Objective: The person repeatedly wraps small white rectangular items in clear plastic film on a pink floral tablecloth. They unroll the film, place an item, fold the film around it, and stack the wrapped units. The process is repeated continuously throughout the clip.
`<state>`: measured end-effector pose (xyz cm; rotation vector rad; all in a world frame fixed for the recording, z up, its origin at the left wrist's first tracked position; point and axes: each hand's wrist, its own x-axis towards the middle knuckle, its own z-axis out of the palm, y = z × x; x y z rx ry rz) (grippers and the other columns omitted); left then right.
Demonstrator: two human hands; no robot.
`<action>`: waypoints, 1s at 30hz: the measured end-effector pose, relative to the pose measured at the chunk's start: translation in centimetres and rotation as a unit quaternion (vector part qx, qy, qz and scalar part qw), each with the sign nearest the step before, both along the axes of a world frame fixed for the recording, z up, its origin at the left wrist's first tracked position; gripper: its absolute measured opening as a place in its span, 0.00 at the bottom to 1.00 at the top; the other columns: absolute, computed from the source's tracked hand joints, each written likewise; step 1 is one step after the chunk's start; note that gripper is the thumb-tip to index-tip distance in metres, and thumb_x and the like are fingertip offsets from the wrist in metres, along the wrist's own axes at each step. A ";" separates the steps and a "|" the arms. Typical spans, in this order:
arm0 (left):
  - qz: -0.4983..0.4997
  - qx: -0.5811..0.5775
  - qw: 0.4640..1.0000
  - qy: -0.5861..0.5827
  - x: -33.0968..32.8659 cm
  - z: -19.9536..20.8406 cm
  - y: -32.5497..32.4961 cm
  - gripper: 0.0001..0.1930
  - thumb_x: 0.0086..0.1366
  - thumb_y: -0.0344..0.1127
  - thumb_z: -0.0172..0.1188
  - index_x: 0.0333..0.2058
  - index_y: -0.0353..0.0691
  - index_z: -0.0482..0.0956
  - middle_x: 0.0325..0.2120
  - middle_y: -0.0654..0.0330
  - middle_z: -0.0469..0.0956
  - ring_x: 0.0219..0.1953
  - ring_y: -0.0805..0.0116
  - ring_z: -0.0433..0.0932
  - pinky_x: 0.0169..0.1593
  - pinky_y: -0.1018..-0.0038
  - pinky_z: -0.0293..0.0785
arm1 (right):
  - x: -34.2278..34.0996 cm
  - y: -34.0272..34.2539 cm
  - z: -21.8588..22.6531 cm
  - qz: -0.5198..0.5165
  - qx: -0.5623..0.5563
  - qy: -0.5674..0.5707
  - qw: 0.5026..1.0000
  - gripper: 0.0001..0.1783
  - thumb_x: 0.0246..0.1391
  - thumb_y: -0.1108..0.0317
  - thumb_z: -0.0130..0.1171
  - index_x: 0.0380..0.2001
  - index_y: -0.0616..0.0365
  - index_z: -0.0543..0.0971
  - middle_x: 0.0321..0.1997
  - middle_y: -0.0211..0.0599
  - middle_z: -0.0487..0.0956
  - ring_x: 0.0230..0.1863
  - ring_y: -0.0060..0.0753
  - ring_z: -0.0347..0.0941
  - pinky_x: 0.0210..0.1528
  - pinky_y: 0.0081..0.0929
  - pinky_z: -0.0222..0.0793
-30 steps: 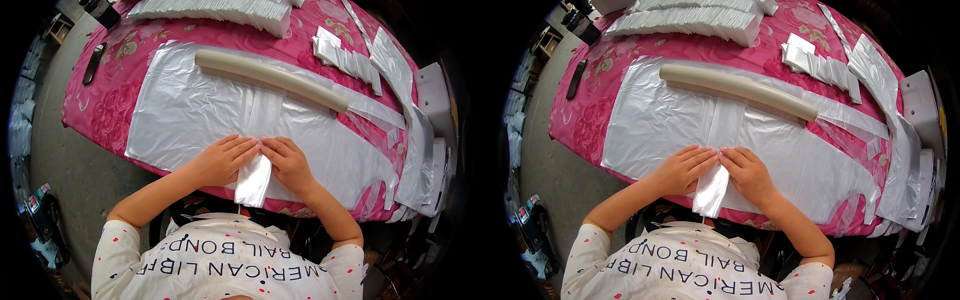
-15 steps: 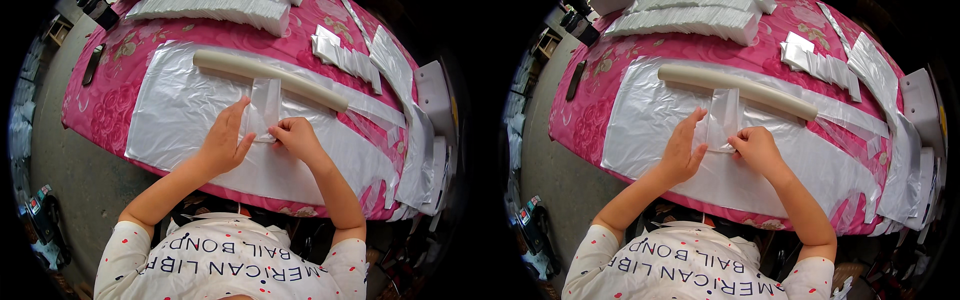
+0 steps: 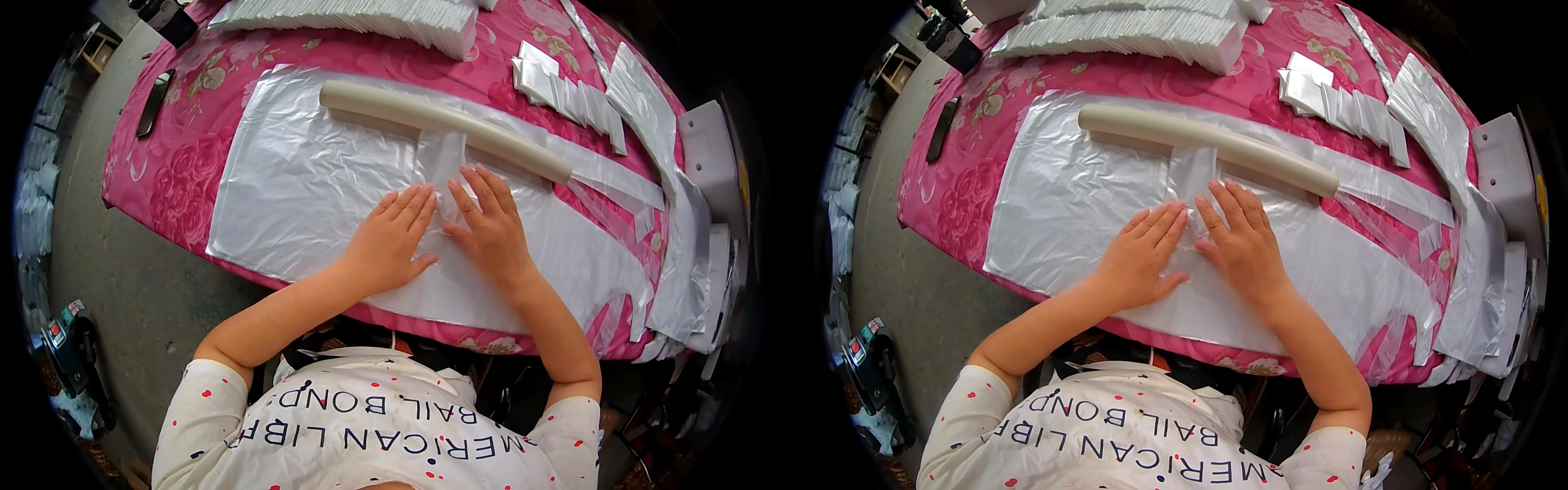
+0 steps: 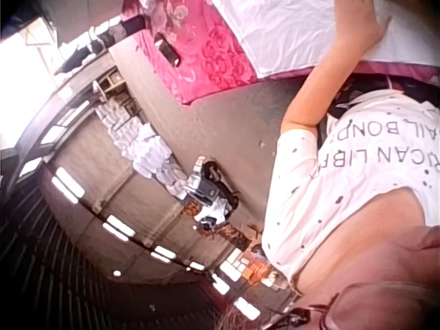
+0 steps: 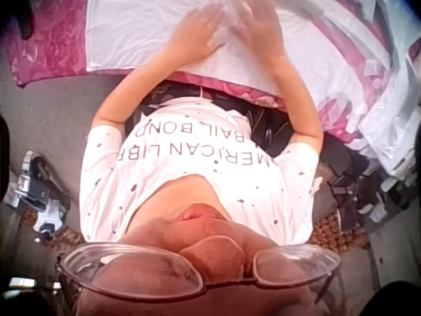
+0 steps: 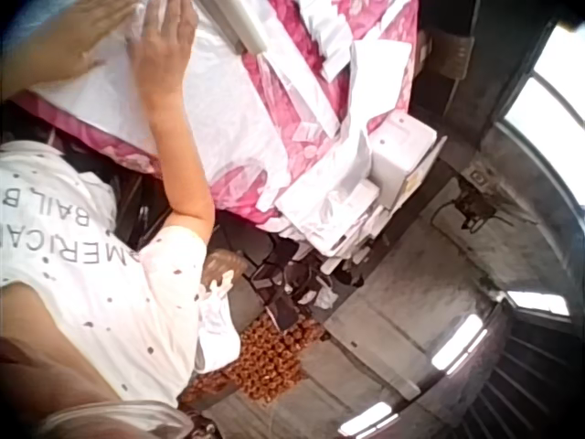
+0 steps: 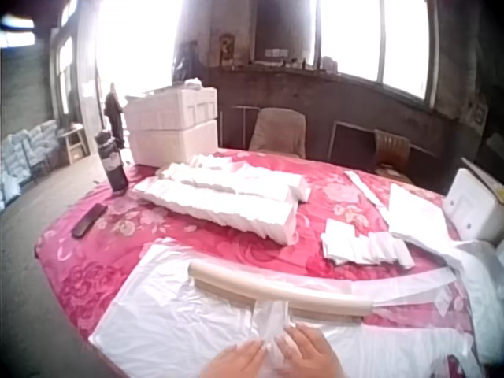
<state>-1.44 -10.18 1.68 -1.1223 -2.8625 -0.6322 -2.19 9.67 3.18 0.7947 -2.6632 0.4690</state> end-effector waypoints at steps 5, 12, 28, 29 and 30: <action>-0.006 0.035 0.999 0.037 -1.4 0.8 0.1 0.35 0.47 0.39 0.62 0.54 0.30 0.63 0.53 0.49 0.66 0.55 0.55 0.66 0.57 0.64 0.61 | -1.7 0.8 -0.2 0.109 0.025 -0.072 0.991 0.26 0.44 0.71 0.57 0.51 0.62 0.70 0.56 0.41 0.69 0.58 0.41 0.64 0.60 0.35 0.59; -0.019 -0.005 0.992 0.123 -2.6 0.0 0.4 0.25 0.46 0.29 0.58 0.46 0.30 0.71 0.46 0.52 0.72 0.49 0.58 0.71 0.52 0.66 0.66 | -2.8 0.9 0.3 0.108 0.014 -0.095 0.990 0.25 0.38 0.79 0.53 0.46 0.63 0.73 0.53 0.42 0.72 0.56 0.41 0.65 0.58 0.34 0.62; -0.070 0.146 0.987 0.005 0.8 0.8 -2.3 0.24 0.46 0.25 0.57 0.47 0.35 0.73 0.38 0.55 0.77 0.39 0.61 0.77 0.43 0.66 0.71 | 2.9 0.3 -0.7 0.077 -0.181 -0.128 0.972 0.13 0.38 0.77 0.59 0.33 0.58 0.80 0.32 0.33 0.79 0.32 0.33 0.73 0.33 0.27 0.70; -0.059 0.157 0.986 -0.018 0.7 1.1 -2.2 0.24 0.47 0.26 0.57 0.47 0.34 0.72 0.36 0.55 0.78 0.37 0.60 0.77 0.41 0.67 0.72 | 2.6 0.3 -0.8 0.045 -0.215 -0.168 0.961 0.10 0.41 0.76 0.57 0.32 0.59 0.80 0.28 0.32 0.78 0.30 0.32 0.73 0.32 0.26 0.69; -0.015 0.130 0.990 -0.057 0.5 1.3 -2.0 0.23 0.49 0.26 0.57 0.48 0.33 0.71 0.34 0.54 0.78 0.35 0.59 0.77 0.39 0.67 0.71 | 2.3 0.2 -0.7 0.012 -0.249 -0.207 0.946 0.08 0.44 0.75 0.56 0.31 0.59 0.81 0.24 0.32 0.78 0.27 0.30 0.73 0.30 0.26 0.68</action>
